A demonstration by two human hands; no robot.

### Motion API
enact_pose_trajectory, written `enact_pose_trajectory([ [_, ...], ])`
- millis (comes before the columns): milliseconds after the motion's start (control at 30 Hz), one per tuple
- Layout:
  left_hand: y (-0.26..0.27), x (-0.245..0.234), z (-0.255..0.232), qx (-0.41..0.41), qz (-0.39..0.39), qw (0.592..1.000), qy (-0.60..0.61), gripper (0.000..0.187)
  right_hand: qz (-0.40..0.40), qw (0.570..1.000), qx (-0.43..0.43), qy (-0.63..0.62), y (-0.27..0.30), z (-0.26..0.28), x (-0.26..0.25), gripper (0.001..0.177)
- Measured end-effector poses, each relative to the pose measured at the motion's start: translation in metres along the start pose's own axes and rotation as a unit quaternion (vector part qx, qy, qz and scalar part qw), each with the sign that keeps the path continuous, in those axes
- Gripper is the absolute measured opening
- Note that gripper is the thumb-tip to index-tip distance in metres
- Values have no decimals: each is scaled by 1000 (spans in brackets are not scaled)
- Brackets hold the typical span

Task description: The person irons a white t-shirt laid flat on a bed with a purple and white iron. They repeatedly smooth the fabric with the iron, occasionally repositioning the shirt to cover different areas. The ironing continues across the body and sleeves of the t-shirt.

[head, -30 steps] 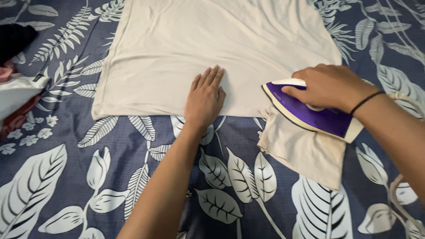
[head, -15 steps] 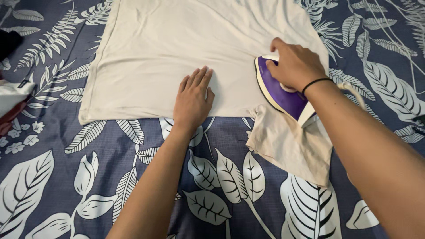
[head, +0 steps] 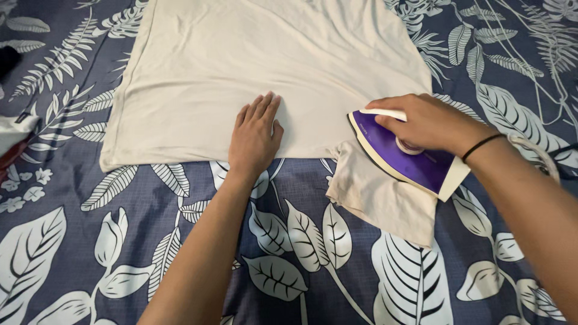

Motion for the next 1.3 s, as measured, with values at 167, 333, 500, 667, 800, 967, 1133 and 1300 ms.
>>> enact_pose_trajectory([
  [167, 1, 1, 0, -2, 3, 1000, 7, 50, -98, 993, -45, 53, -10, 8, 6, 39],
  [333, -1, 1, -1, 10, -3, 1000, 7, 50, -192, 980, -37, 25, -50, 8, 8, 33],
  [500, -1, 2, 1, 17, -8, 1000, 6, 49, -200, 979, -26, -15, -72, 2, 9, 31],
  [667, -10, 11, -2, -14, -17, 999, 33, 44, -169, 985, -32, -27, -47, -7, 7, 31],
  [800, -25, 36, -37, -27, -14, 993, 115, 38, -149, 988, -38, 4, -10, -12, 13, 32],
  [967, -22, 63, -101, 17, 27, 990, 140, 43, -178, 982, -49, 50, 9, -12, 15, 34],
  [1133, -15, 60, -112, 27, 42, 993, 109, 46, -212, 976, -44, 36, -18, -19, 9, 31],
  [1300, -13, 58, -112, 25, 48, 993, 107, 46, -234, 972, -37, 1, -46, -31, 6, 29],
])
Point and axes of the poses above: each hand's wrist, its own y-axis away from the middle knuckle, its own x-axis out of the palm, z = x × y, the point moved 4 cm from there along -y, towards the middle knuckle
